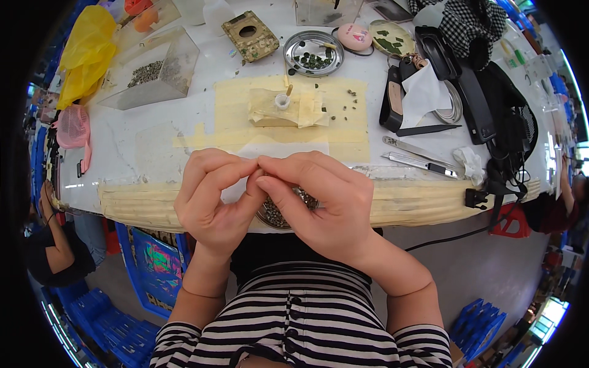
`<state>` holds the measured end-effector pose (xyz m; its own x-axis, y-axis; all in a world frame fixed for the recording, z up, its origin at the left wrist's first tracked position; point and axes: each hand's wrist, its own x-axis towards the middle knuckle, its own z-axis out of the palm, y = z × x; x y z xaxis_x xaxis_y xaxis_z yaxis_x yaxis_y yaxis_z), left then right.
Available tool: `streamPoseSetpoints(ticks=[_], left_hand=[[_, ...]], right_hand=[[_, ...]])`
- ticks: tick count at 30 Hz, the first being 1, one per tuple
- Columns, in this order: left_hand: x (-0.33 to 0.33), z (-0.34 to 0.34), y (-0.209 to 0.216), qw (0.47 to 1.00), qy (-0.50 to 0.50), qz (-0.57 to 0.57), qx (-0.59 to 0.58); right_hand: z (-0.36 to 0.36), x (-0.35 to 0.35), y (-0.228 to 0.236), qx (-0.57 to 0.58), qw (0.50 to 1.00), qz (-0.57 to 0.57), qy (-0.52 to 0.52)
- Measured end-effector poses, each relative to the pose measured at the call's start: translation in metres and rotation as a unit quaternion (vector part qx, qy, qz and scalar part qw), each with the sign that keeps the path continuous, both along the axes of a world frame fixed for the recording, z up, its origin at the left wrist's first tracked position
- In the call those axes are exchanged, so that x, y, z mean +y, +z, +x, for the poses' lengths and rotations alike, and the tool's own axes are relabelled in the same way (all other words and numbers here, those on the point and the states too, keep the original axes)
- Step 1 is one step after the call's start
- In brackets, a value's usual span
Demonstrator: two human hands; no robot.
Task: Assembling small plastic parts for a model tank at a workbench.
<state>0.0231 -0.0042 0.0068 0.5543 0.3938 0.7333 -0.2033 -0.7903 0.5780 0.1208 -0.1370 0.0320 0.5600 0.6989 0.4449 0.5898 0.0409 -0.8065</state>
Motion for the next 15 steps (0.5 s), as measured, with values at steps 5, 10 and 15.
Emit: streamPoseSetpoints(ticks=[5,10,15], left_hand=[[0.0,-0.003,0.004,0.999,-0.013,0.034,-0.02],[0.001,-0.005,0.004,0.998,-0.043,0.044,-0.033],[0.001,-0.003,0.003,0.998,-0.042,0.037,-0.021]], right_hand=[[-0.004,-0.003,-0.001,0.359,0.932,0.029,0.046],[0.008,-0.006,0.006,0.513,0.85,0.016,0.12],[0.009,-0.007,0.003,0.457,0.885,0.017,0.085]])
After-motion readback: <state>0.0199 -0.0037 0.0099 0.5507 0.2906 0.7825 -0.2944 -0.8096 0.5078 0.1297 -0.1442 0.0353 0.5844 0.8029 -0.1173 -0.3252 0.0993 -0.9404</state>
